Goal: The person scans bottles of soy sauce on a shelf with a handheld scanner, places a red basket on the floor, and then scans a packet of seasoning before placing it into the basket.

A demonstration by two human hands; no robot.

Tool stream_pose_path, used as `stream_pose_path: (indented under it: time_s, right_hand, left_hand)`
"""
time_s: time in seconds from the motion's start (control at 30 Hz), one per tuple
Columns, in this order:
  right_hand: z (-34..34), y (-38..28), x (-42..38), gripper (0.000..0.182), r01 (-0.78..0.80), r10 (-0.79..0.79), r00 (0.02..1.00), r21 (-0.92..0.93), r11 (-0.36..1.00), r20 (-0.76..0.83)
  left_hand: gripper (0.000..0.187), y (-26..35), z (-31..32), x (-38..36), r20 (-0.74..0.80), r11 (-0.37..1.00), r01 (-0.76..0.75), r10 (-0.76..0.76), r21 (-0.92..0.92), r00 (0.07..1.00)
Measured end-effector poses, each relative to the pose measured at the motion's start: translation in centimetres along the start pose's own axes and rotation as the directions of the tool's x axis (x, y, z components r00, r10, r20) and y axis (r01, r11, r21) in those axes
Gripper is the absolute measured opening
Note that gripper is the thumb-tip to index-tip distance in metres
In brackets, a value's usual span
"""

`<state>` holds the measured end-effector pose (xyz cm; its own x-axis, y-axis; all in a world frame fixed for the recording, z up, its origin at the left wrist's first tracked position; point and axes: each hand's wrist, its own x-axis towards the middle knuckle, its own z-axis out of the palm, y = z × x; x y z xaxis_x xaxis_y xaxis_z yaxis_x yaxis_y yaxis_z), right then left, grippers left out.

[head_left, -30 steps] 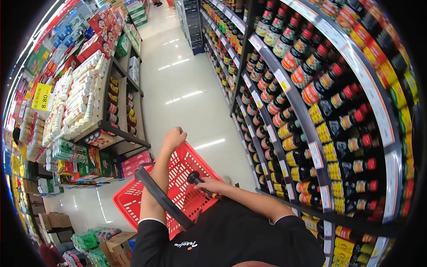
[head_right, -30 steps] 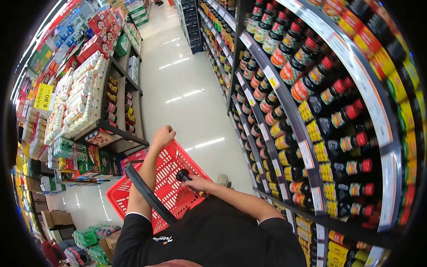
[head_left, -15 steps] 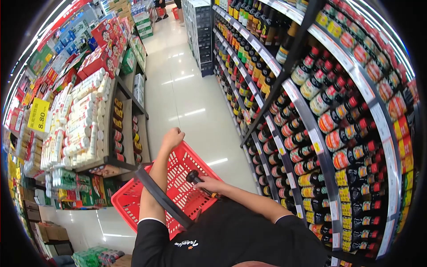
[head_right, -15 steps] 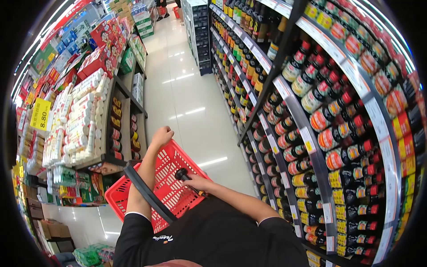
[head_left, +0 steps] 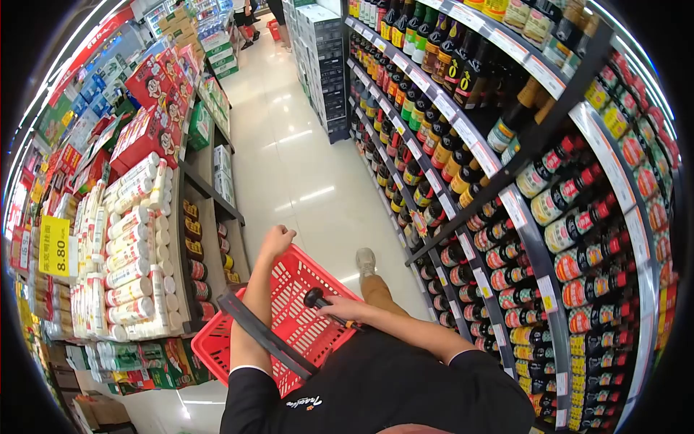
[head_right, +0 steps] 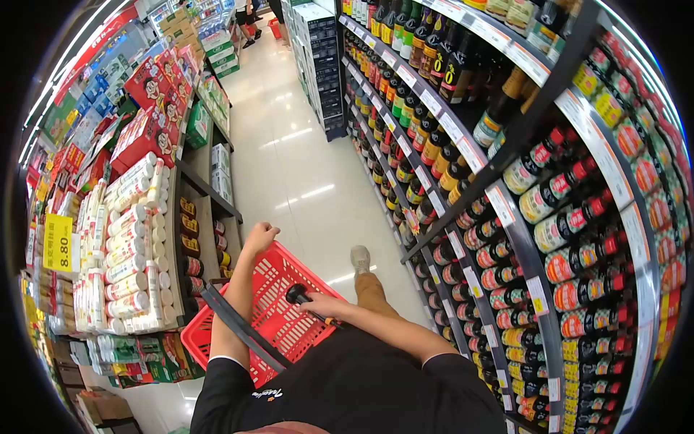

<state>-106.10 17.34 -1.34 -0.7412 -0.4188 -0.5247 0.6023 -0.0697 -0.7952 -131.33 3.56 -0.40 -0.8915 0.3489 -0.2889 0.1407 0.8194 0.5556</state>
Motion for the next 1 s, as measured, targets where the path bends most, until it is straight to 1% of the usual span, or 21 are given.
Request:
stream_pose_path:
  time_s: [0.03,0.07,0.17,0.27,0.37,0.4,0.47,0.53,0.6,0.63,0.67,0.7,0.77,0.83,0.87,0.93,0.97,1.0]
  right_hand:
    - [-0.9,-1.1,0.9,0.03,0.025,-0.026,1.0,-0.012,1.0,-0.011]
    - [-2.0,-1.8,1.8,0.032,-0.003,0.003,1.0,-0.004,1.0,0.01]
    - [-4.8,-4.5,4.3,0.039,-0.025,0.025,0.998,-0.005,1.0,0.063]
    - [-8.7,-6.8,9.5,0.046,-0.042,0.056,0.995,-0.153,0.987,0.087]
    - [-11.1,-10.0,13.0,0.047,0.094,-0.059,0.988,-0.25,0.964,0.143]
    - [-11.7,-12.2,12.8,0.046,0.074,-0.036,0.985,-0.224,0.972,0.17]
    - [-13.8,-13.6,14.7,0.049,-0.007,0.063,0.979,-0.276,0.961,0.193]
    - [-15.0,-13.9,16.2,0.05,-0.085,0.156,0.962,-0.297,0.951,0.224]
    - [-15.5,-13.2,18.2,0.05,0.012,0.065,0.972,-0.32,0.947,0.227]
    - [-15.9,-14.6,18.3,0.05,0.058,0.018,0.976,-0.339,0.939,0.216]
    - [-16.6,-15.9,18.0,0.053,0.064,0.013,0.964,-0.28,0.958,0.265]
    - [-16.7,-17.6,17.4,0.054,0.052,0.015,0.971,-0.271,0.961,0.24]
    - [-18.0,-19.2,17.8,0.053,0.078,0.002,0.969,-0.314,0.946,0.248]
    - [-18.8,-18.7,20.0,0.055,0.067,-0.002,0.98,-0.32,0.945,0.199]
    - [-19.1,-18.2,21.1,0.057,0.058,-0.004,0.986,-0.316,0.947,0.168]
    - [-19.6,-20.1,21.8,0.059,0.008,0.043,0.989,-0.339,0.941,0.141]
    - [-20.2,-20.8,22.2,0.06,-0.016,0.067,0.989,-0.345,0.938,0.135]
    - [-20.6,-20.4,23.3,0.06,-0.028,0.055,0.996,-0.34,0.94,0.071]
  left_hand:
    - [0.04,0.1,-0.5,1.4,0.009,1.0,0.0,0.0,-0.003,1.0]
    - [0.04,0.3,-0.9,2.7,0.019,1.0,0.004,-0.003,-0.005,1.0]
    - [0.04,-0.2,-1.0,6.9,-0.064,1.0,0.003,-0.002,0.02,0.998]
    - [0.04,-0.5,-4.0,10.8,-0.118,0.999,0.028,-0.025,0.027,0.993]
    - [0.039,-2.1,-7.2,14.0,-0.148,0.997,0.078,-0.078,-0.009,0.986]
    - [0.039,-2.9,-7.6,15.0,-0.143,0.995,0.094,-0.098,-0.035,0.985]
    - [0.038,-4.1,-7.7,17.4,-0.137,0.987,0.126,-0.139,-0.097,0.981]
    - [0.037,-3.5,-7.5,18.5,-0.204,0.988,0.129,-0.143,-0.082,0.968]
    - [0.035,-3.1,-8.1,19.5,-0.218,0.992,0.109,-0.121,-0.068,0.969]
    - [0.033,-2.5,-9.0,20.3,-0.218,0.995,0.104,-0.104,-0.012,0.97]
    - [0.032,-2.0,-9.7,20.7,-0.213,0.993,0.114,-0.117,-0.029,0.97]
    - [0.031,-1.4,-10.4,21.3,-0.209,0.992,0.117,-0.125,-0.051,0.97]
    - [0.03,-1.9,-10.1,23.4,-0.23,0.997,0.074,-0.076,-0.018,0.97]
    - [0.03,-2.6,-10.0,25.9,-0.203,0.997,0.08,-0.08,-0.011,0.976]
    - [0.03,-3.3,-9.9,27.4,-0.166,0.998,0.066,-0.069,-0.024,0.984]
    - [0.031,-3.8,-10.1,30.4,-0.112,0.997,0.012,-0.02,-0.07,0.994]
    - [0.031,-3.5,-10.1,31.8,-0.094,0.996,-0.017,0.009,-0.091,0.996]
    - [0.031,-1.1,-11.0,32.6,-0.083,0.998,-0.045,0.04,-0.05,0.996]
